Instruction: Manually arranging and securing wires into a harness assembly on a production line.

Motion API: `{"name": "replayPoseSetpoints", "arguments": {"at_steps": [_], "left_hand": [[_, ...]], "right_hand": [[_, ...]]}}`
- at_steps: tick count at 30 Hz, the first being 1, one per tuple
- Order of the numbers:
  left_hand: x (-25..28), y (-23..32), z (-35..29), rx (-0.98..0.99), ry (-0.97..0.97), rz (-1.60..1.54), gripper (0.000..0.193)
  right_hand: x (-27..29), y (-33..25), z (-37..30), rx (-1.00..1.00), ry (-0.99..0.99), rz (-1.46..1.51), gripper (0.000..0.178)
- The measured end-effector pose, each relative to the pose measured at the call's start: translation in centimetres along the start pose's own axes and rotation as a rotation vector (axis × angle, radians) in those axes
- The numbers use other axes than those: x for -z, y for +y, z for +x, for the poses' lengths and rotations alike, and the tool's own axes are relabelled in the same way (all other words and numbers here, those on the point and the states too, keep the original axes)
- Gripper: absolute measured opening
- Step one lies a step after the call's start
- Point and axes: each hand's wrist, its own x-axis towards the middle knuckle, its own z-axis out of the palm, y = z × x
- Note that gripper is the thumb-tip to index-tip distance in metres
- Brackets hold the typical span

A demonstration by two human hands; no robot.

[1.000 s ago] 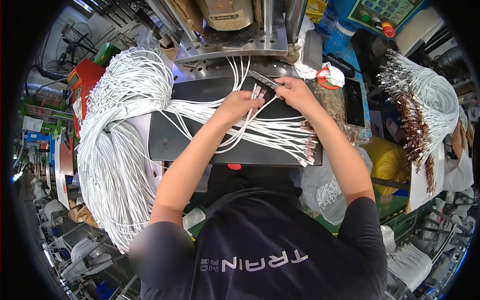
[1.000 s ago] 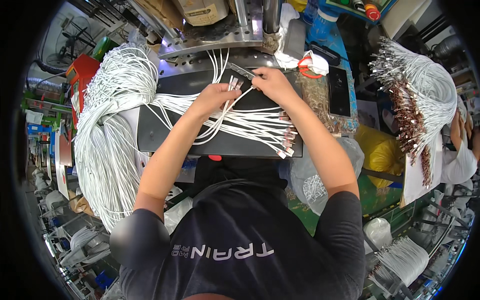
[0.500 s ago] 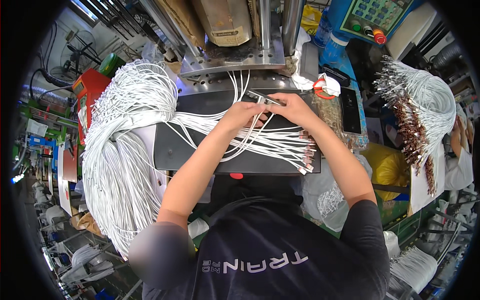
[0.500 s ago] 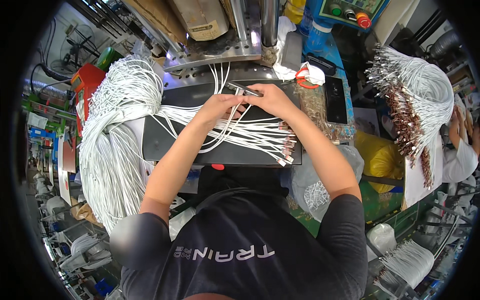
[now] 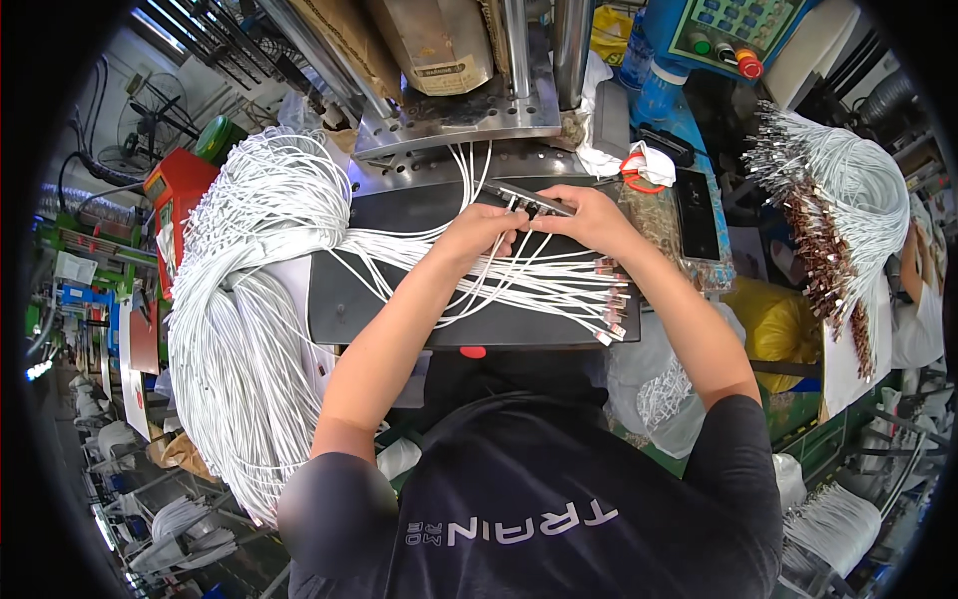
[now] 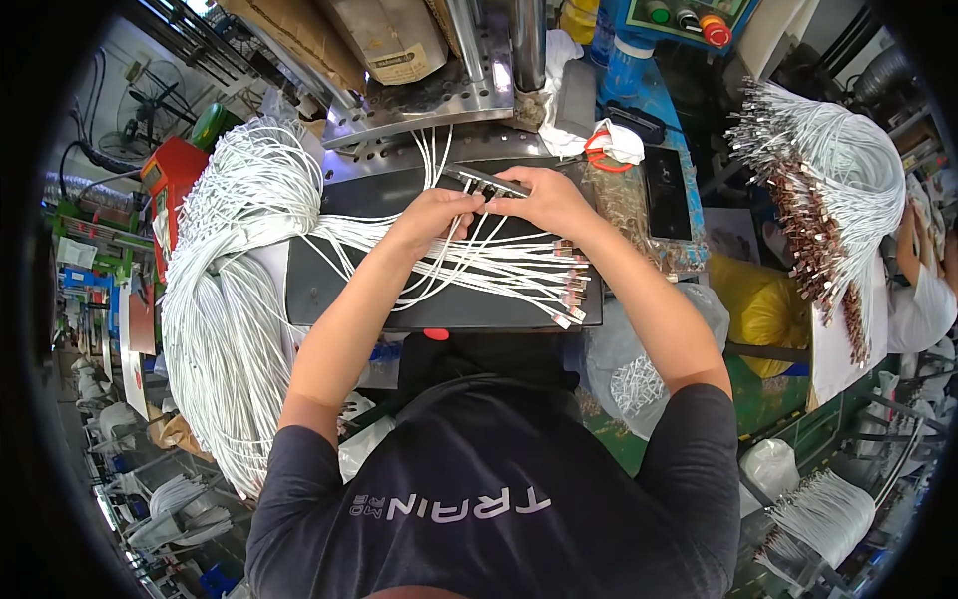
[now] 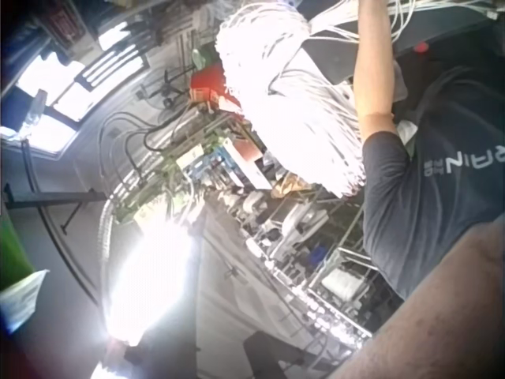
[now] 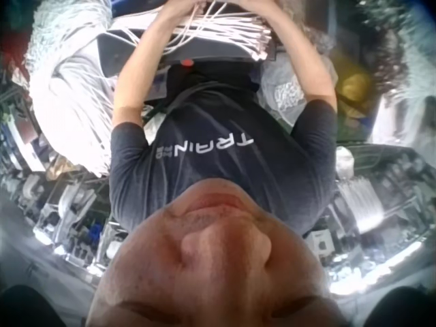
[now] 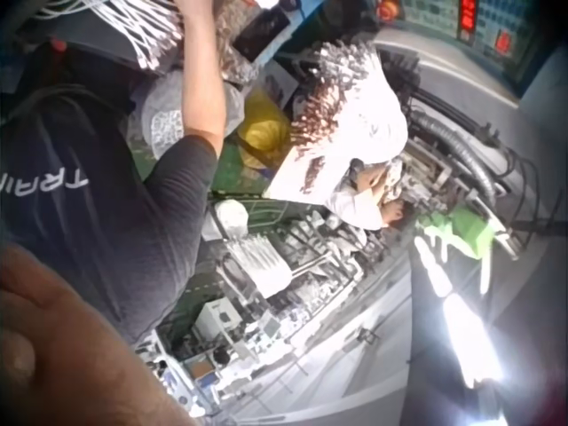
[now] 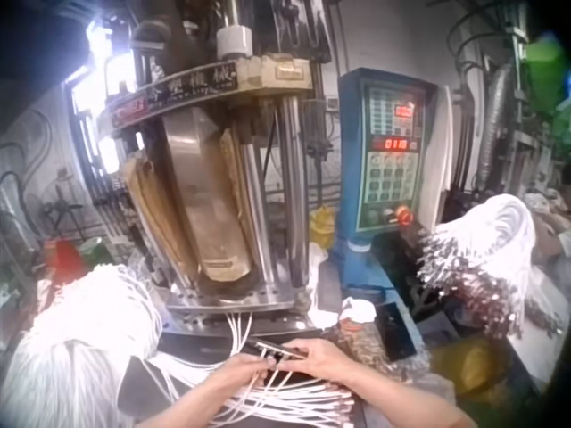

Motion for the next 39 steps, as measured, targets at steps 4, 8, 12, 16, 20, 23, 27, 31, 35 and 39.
{"name": "replayPoseSetpoints", "arguments": {"at_steps": [4, 8, 12, 16, 20, 23, 27, 31, 35, 39], "left_hand": [[-0.1, 0.2, -0.8, -0.042, 0.137, 0.010, 0.029], [1.5, -0.1, -0.7, -0.071, 0.111, 0.004, 0.031], [1.6, 0.2, -0.6, -0.043, 0.037, 0.119, 0.036], [1.7, 1.0, -0.6, 0.072, -0.001, 0.088, 0.041], [1.7, 1.6, -0.2, 0.105, -0.088, 0.066, 0.045], [1.4, 1.4, -0.7, 0.109, -0.067, 0.044, 0.044], [1.7, 0.6, 0.1, 0.096, -0.027, 0.016, 0.046], [0.0, 1.0, -1.6, 0.050, 0.100, 0.295, 0.048], [-0.3, 3.7, -4.9, -0.237, 0.387, 1.183, 0.044], [4.9, 3.0, -0.1, -0.662, 0.667, 0.559, 0.049]], "right_hand": [[0.4, 1.2, 0.6, 0.017, 0.077, -0.063, 0.049], [1.0, 2.2, 0.6, -0.008, 0.096, -0.030, 0.052], [0.9, 0.9, 0.4, -0.043, 0.027, 0.063, 0.046], [0.8, 0.9, 0.1, -0.025, 0.004, 0.090, 0.046], [0.9, 0.9, 0.0, -0.015, -0.005, 0.111, 0.048], [0.7, 0.7, -0.3, -0.024, -0.007, 0.119, 0.048], [0.5, 0.1, -0.5, -0.031, -0.007, 0.076, 0.044], [0.7, -2.2, -0.8, -0.097, 0.000, -0.148, 0.035], [1.6, -1.0, 2.2, 0.171, 0.293, -0.662, 0.029], [0.8, -0.8, 9.3, 0.672, 0.755, -0.761, 0.026]]}}
